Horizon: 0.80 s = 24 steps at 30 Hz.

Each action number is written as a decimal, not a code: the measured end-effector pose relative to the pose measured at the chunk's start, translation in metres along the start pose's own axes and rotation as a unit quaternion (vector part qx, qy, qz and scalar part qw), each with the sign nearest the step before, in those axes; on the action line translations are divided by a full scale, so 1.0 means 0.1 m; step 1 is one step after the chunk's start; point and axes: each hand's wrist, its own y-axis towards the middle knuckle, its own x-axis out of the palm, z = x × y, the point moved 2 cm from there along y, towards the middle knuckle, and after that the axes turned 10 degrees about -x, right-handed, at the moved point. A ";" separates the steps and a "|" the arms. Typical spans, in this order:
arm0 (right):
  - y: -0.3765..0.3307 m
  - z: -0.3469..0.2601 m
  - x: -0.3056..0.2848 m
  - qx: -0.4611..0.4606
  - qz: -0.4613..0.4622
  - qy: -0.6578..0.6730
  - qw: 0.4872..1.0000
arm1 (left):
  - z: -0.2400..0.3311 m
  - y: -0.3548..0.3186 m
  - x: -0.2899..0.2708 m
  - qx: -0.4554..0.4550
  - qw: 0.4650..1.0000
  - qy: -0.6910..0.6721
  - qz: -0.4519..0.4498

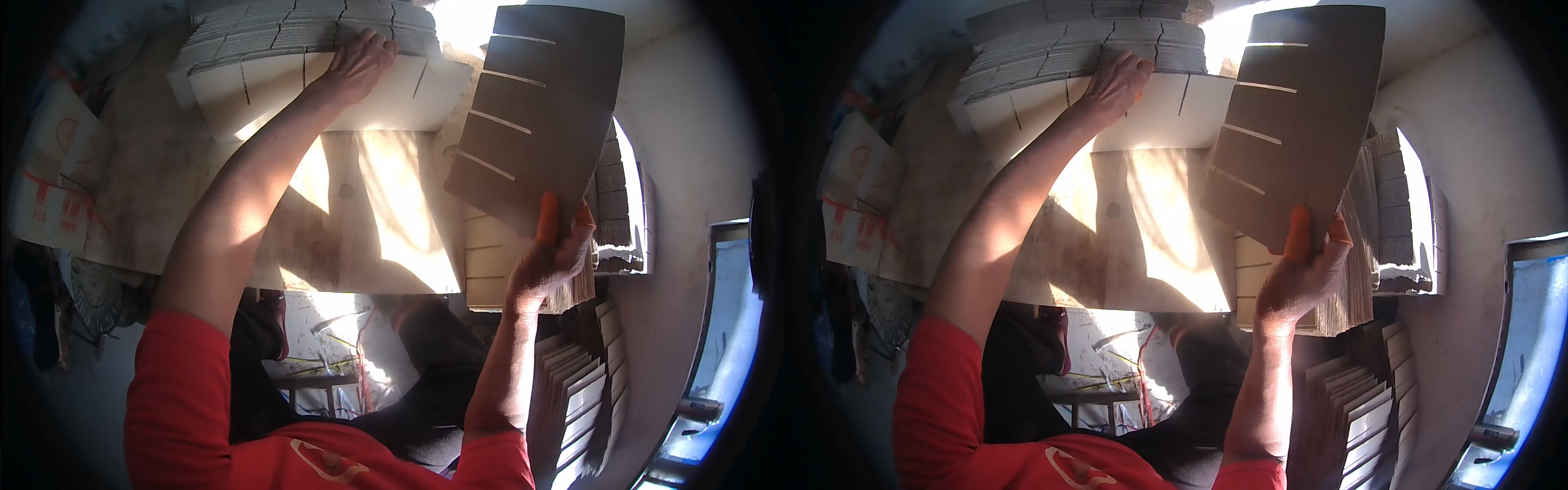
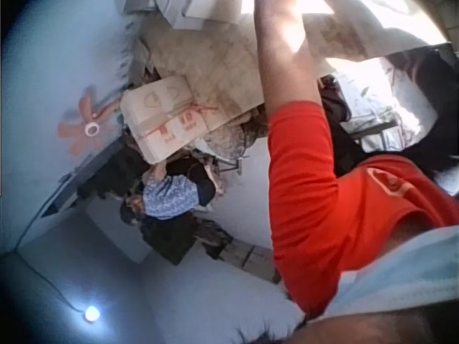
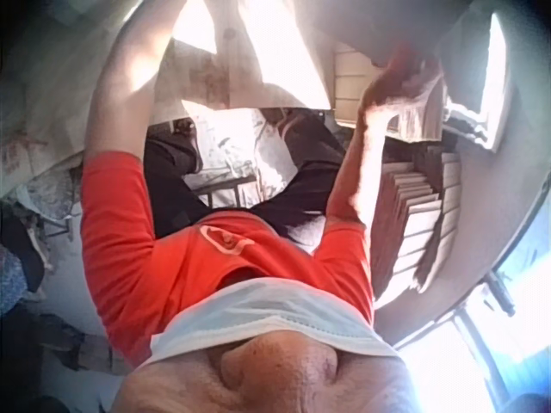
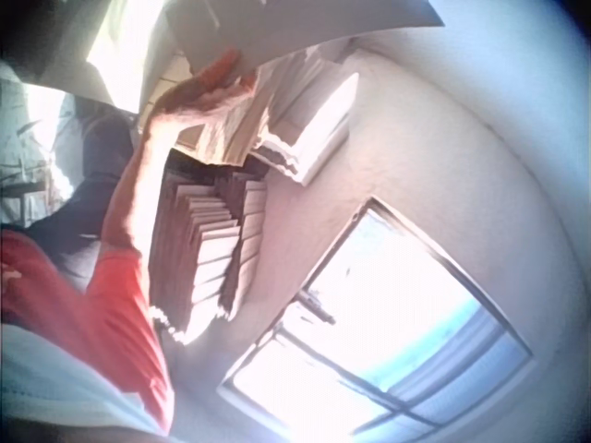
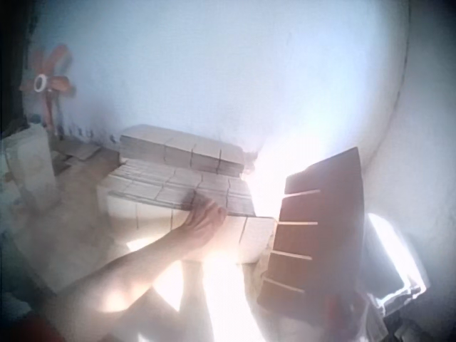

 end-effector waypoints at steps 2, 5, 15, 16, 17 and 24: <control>-0.02 0.02 0.04 -0.049 -0.005 -0.036 0.998 | 0.02 -0.01 -0.02 0.014 0.998 -0.038 0.044; -0.06 0.07 0.07 -0.097 -0.020 -0.046 0.994 | -0.03 -0.09 -0.11 0.090 0.979 -0.085 0.165; -0.11 0.06 0.15 -0.182 -0.038 -0.078 0.979 | 0.29 -0.58 -0.31 0.141 0.980 -0.131 -0.043; -0.12 0.05 0.15 -0.178 -0.038 -0.082 0.980 | 0.31 -0.64 -0.32 0.149 0.979 -0.135 -0.045; -0.13 0.04 0.16 -0.173 -0.038 -0.087 0.980 | 0.33 -0.69 -0.34 0.157 0.977 -0.139 -0.047; -0.22 -0.02 0.15 -0.167 -0.060 -0.118 0.977 | 0.54 -0.89 -0.36 0.145 0.972 -0.167 -0.077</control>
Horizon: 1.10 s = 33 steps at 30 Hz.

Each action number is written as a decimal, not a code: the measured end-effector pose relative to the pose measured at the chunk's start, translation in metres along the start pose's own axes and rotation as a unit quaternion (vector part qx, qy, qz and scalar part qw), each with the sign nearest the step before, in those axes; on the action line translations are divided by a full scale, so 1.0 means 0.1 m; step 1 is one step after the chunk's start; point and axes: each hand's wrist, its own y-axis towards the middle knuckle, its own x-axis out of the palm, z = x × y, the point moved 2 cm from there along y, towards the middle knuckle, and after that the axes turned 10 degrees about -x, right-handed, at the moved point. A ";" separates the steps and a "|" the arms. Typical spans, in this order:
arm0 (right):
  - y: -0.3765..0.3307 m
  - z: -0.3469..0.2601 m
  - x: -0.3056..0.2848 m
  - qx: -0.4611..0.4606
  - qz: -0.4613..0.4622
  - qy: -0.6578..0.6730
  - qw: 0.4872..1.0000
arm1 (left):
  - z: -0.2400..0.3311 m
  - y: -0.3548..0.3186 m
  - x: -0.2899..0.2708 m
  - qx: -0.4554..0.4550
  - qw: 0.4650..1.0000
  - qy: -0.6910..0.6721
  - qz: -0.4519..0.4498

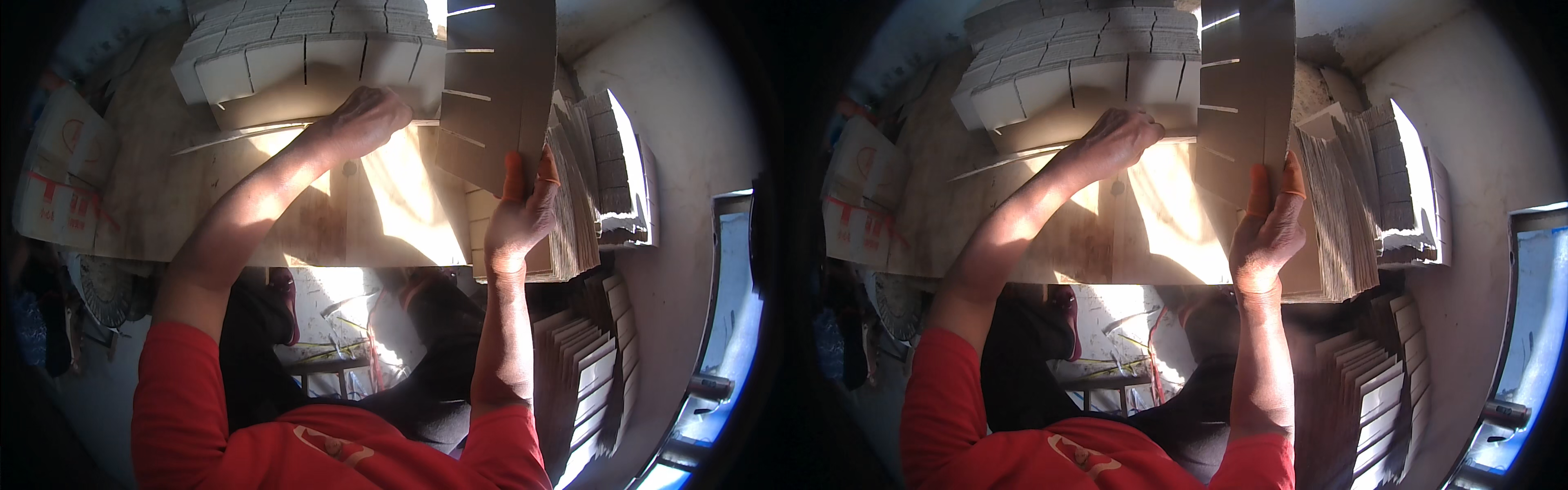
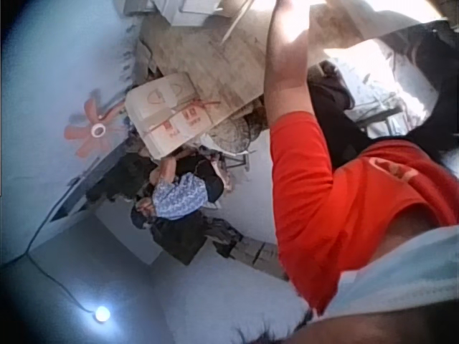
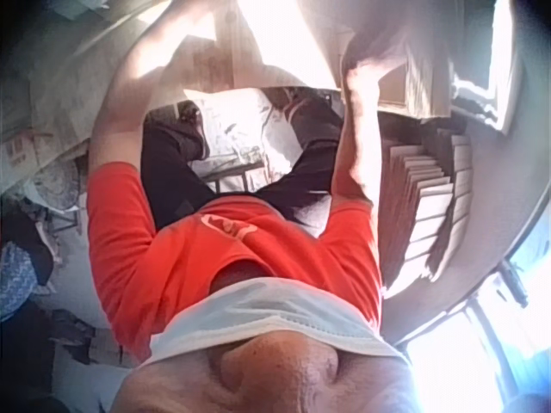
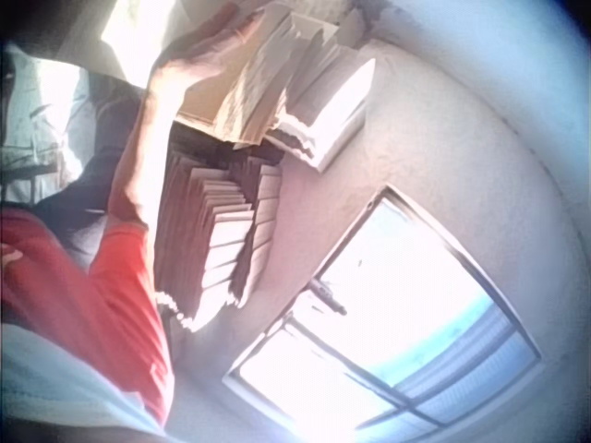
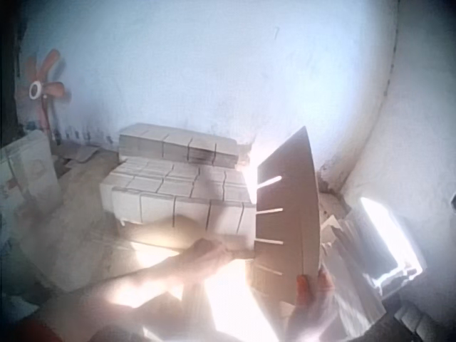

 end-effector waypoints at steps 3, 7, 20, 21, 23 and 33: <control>0.02 0.00 -0.02 -0.054 0.016 -0.032 0.998 | 0.04 -0.05 0.02 -0.016 1.000 -0.001 -0.012; 0.02 -0.01 -0.04 -0.048 0.024 -0.019 0.998 | 0.08 -0.09 0.00 -0.013 0.999 0.027 -0.023; -0.08 -0.03 0.08 -0.053 -0.027 -0.006 0.998 | 0.38 -0.18 -0.18 0.049 0.998 -0.017 0.027; -0.10 -0.02 0.11 -0.048 -0.039 0.001 0.998 | 0.43 -0.18 -0.20 0.057 0.997 -0.038 0.047; -0.17 0.02 0.19 -0.061 -0.094 -0.024 0.993 | 0.56 -0.18 -0.25 0.073 0.990 -0.081 0.087; -0.08 -0.20 0.14 -0.049 -0.208 -0.183 0.960 | 0.71 -0.36 -0.40 0.084 0.996 0.021 0.024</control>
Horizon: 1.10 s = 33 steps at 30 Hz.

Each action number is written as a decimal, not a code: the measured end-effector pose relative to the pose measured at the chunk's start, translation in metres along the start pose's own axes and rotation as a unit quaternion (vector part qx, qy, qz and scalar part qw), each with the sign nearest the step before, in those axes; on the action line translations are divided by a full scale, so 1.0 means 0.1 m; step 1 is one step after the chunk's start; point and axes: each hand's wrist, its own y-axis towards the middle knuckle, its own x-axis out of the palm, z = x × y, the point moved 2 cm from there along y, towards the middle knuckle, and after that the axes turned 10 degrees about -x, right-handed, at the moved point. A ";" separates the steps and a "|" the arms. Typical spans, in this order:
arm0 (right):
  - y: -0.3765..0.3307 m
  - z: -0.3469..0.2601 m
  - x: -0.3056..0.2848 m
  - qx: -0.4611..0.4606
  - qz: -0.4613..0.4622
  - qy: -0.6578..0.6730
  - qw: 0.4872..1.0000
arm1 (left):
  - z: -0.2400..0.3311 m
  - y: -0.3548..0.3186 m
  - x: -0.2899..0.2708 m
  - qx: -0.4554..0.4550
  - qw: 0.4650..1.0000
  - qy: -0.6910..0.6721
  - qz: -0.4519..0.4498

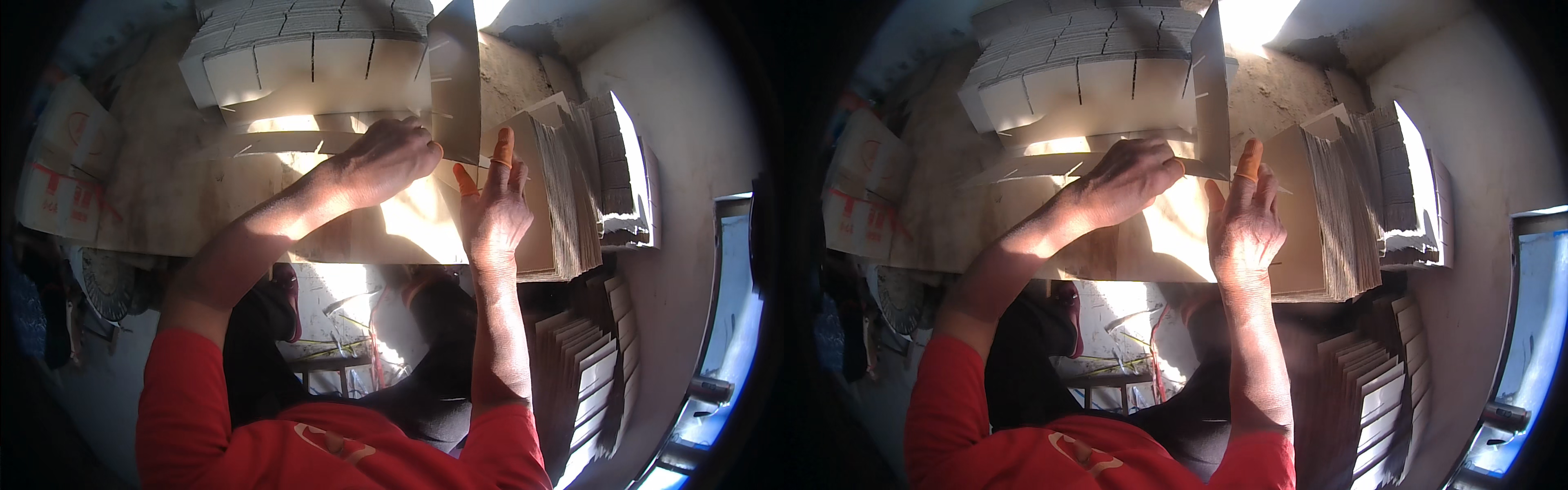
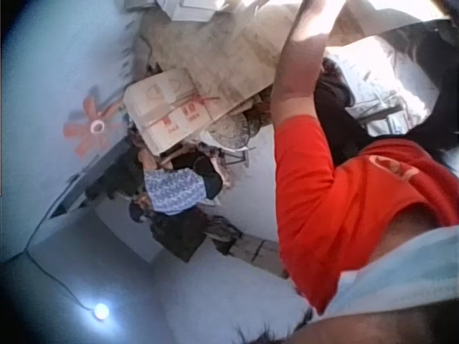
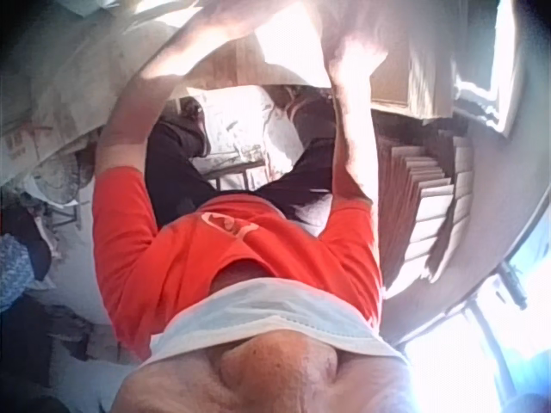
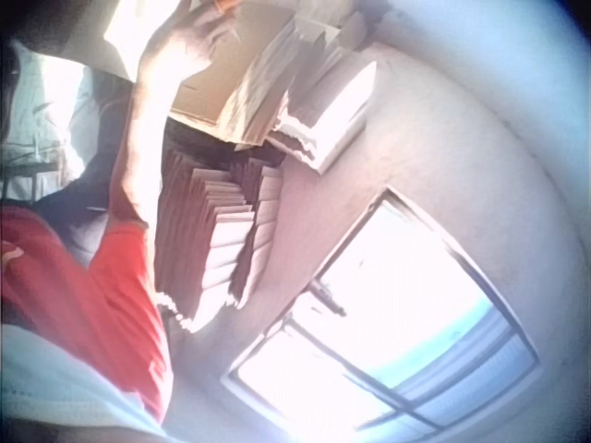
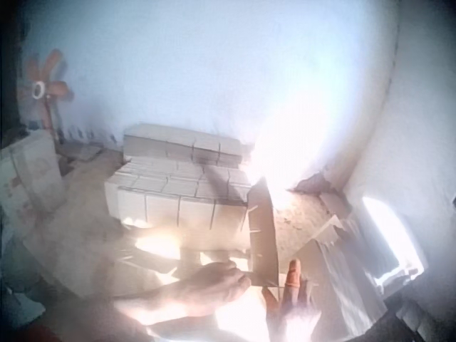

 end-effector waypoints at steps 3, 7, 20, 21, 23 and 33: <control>0.01 0.07 0.20 0.012 -0.040 0.048 0.998 | 0.07 -0.03 0.01 0.010 1.000 -0.011 0.002; -0.03 0.19 0.48 0.027 -0.059 0.189 0.980 | -0.01 -0.04 -0.03 -0.024 0.997 -0.049 -0.050; 0.04 0.04 0.26 -0.002 0.088 0.205 0.975 | -1.50 0.79 0.33 -0.208 0.965 0.148 0.063; 0.05 0.04 0.26 -0.005 0.095 0.205 0.974 | -1.53 0.82 0.39 -0.221 0.962 0.152 0.047; 0.06 0.06 0.24 -0.004 0.101 0.218 0.971 | -1.57 0.84 0.50 -0.247 0.956 0.161 0.013; 0.10 0.07 0.22 -0.006 0.134 0.209 0.969 | -1.49 0.72 0.40 -0.116 0.977 0.154 0.086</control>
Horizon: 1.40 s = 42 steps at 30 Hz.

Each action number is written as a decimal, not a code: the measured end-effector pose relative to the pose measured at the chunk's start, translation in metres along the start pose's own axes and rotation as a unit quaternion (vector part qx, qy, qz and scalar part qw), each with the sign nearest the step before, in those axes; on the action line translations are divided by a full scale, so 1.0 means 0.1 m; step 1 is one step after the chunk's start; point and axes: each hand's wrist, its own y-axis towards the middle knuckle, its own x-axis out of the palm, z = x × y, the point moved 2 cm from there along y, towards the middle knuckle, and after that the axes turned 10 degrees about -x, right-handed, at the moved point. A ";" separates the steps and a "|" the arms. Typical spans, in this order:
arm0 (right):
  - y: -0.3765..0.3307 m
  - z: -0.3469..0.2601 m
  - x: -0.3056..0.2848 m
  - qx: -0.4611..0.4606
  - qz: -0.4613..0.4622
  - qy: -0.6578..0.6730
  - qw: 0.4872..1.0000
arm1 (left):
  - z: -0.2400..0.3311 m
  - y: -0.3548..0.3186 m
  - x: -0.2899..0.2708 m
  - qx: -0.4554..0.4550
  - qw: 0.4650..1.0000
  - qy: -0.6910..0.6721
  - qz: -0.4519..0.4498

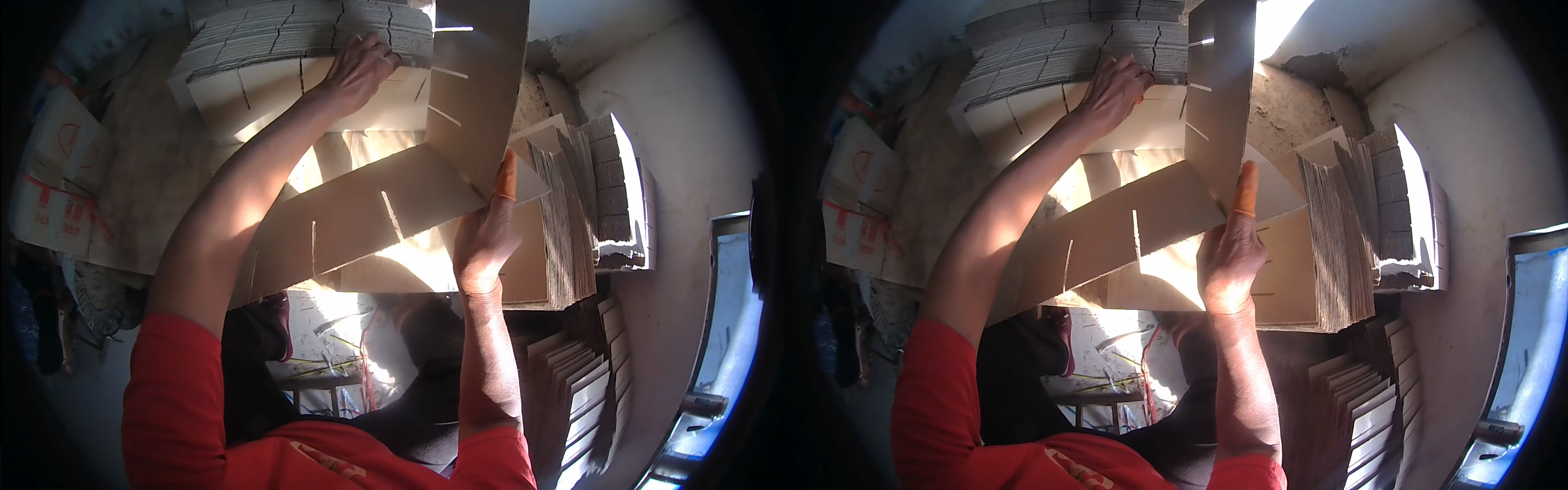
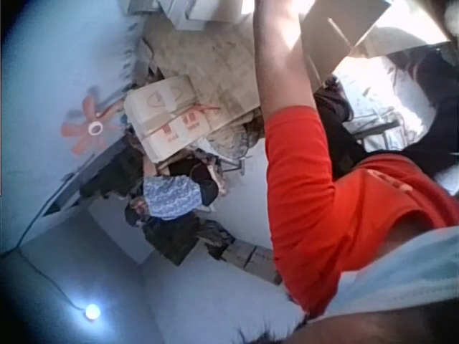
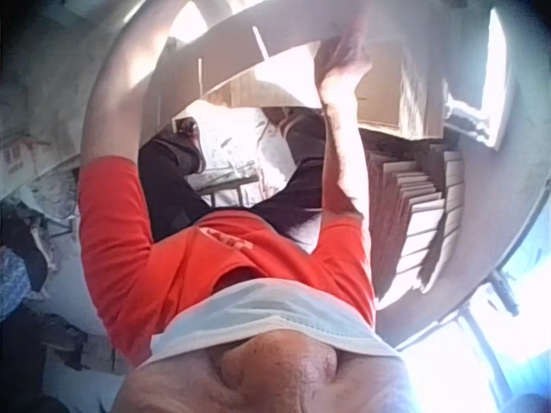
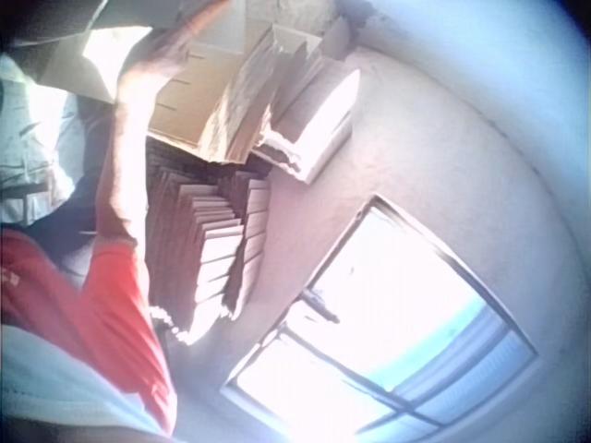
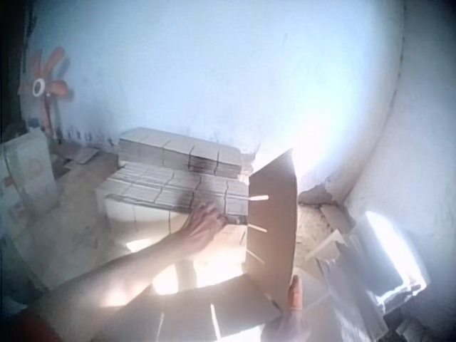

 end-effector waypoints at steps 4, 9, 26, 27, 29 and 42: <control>0.04 -0.04 -0.05 0.023 0.003 0.005 1.000 | 0.04 -0.06 -0.01 0.033 0.998 -0.001 0.062; 0.04 -0.06 -0.09 0.021 0.013 0.014 1.000 | -0.10 -0.04 0.02 0.040 0.997 0.051 0.043; 0.01 -0.06 -0.11 0.065 -0.078 0.008 0.995 | 0.09 -0.09 -0.27 0.056 0.991 -0.085 -0.086; 0.01 -0.07 -0.10 0.064 -0.082 0.016 0.994 | 0.09 -0.11 -0.28 0.058 0.992 -0.075 -0.081; 0.01 -0.09 -0.09 0.061 -0.089 0.032 0.994 | 0.09 -0.15 -0.29 0.061 0.994 -0.055 -0.072; -0.03 -0.09 -0.16 0.080 -0.087 0.027 0.993 | 0.36 -0.37 -0.38 0.051 0.992 -0.084 -0.084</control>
